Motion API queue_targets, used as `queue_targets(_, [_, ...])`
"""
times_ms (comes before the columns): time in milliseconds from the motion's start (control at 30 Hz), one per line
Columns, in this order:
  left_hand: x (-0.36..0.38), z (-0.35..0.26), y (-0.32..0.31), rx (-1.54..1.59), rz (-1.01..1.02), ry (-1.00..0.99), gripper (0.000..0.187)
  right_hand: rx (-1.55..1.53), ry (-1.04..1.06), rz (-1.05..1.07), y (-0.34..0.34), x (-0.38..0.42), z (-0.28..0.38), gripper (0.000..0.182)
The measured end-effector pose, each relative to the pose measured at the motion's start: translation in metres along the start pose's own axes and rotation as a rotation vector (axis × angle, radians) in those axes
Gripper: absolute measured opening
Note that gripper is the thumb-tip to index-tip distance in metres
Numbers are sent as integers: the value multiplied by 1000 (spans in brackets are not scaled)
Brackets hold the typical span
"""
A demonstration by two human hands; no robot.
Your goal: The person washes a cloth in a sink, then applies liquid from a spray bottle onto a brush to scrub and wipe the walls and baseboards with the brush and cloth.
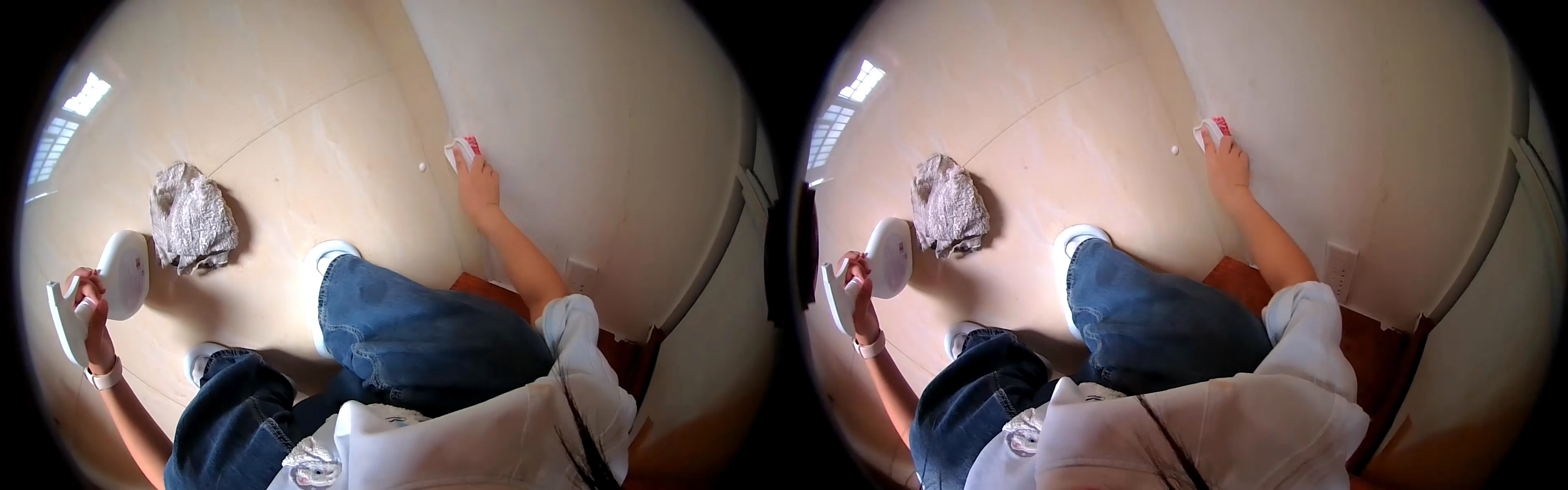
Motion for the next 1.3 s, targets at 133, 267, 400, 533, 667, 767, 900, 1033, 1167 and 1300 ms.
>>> queue_targets(133, [1,0,1,-135,91,8,30,-129,-95,9,41,-45,-8,45])
queue_targets(267, [0,3,6,-21,17,7,30,-30,134,-138,0,-37,-3,45])
queue_targets(400, [4,-3,-5,-21,-32,41,35,-86,64,153,6,-43,4,45])
queue_targets(533, [3,-3,-7,-5,-72,50,36,-256,-65,75,24,-55,-7,49])
queue_targets(667, [0,-5,-5,60,-63,-11,29,-69,46,-15,-1,-34,5,51])
queue_targets(767, [1,-6,-4,2,-36,20,22,-94,-36,84,43,-75,-6,52])
queue_targets(900, [-2,-9,-3,69,-73,-8,20,-79,-25,-22,14,-43,-11,52])
queue_targets(1033, [0,-5,-1,51,-74,1,24,-55,-161,143,32,-44,-10,53])
queue_targets(1167, [-2,-3,-8,72,-132,-7,23,-47,-374,-29,58,-60,-45,54])
queue_targets(1300, [-1,-11,-13,73,-127,-12,20,55,-160,162,22,-31,-30,59])
Point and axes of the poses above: each hand's wrist, its own x-axis away from the middle knuckle, its own y-axis out of the back of the hand, z = x × y, the point moved 5 cm from there along -x, towards the middle knuckle, and after that the axes turned 4 degrees about y, right-handed, at the moved point
